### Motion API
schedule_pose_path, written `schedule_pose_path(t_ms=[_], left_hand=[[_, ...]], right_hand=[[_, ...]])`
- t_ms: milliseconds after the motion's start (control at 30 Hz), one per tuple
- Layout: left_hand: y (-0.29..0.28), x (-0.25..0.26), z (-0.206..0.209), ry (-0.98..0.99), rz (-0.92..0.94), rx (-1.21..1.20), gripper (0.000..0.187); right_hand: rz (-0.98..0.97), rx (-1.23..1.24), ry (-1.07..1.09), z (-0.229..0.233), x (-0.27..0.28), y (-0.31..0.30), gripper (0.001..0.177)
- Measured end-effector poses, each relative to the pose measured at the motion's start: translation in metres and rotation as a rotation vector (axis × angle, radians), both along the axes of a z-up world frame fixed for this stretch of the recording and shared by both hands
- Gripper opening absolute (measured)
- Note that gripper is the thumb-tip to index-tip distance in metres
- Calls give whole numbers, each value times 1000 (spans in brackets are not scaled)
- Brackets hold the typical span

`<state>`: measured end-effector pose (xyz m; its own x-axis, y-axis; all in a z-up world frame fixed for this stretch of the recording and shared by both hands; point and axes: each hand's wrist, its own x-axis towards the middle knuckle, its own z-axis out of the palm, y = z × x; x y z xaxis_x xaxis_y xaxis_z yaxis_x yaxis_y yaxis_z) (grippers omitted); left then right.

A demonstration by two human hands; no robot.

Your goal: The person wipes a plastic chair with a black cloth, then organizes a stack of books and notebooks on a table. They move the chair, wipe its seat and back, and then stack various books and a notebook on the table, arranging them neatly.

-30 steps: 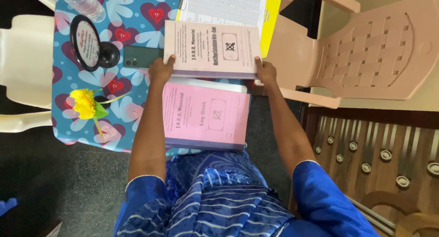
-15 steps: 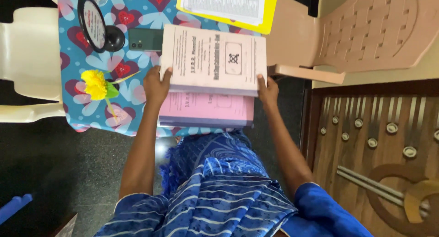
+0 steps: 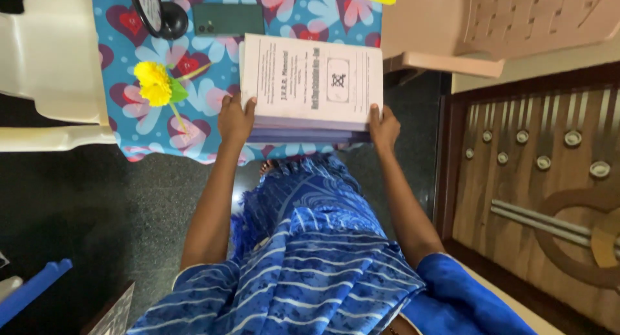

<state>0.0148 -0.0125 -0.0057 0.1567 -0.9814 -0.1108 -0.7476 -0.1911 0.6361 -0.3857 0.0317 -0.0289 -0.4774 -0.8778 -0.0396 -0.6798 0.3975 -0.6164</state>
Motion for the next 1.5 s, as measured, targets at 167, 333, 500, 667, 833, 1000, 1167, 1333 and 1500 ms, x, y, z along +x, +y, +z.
schedule_pose_path(t_ms=[167, 333, 500, 667, 833, 1000, 1167, 1333, 1500], left_hand=[[12, -1, 6, -104, -68, 102, 44], [24, -11, 2, -155, -32, 107, 45], [33, -22, 4, -176, 18, 43, 50], [40, -16, 16, -172, -9, 110, 55], [45, -13, 25, -162, -59, 128, 61], [28, -22, 29, -193, -205, -221, 80], [-27, -55, 30, -210, -396, -164, 72], [-73, -99, 29, -223, -540, -114, 67], [-115, -128, -8, -283, -611, -90, 69]], right_hand=[[105, -82, 160, 10, 6, 14, 39], [135, -31, 194, 14, 6, 21, 49], [178, 144, 163, 43, 13, 26, 63], [266, 291, 236, 60, 22, 29, 88], [275, 297, 253, 50, 24, 39, 97], [330, 61, 418, 44, 43, 51, 122], [671, 127, 437, 61, 68, 35, 124], [884, 163, 367, 76, 87, 10, 121], [1059, 184, 327, 81, 88, -9, 121]])
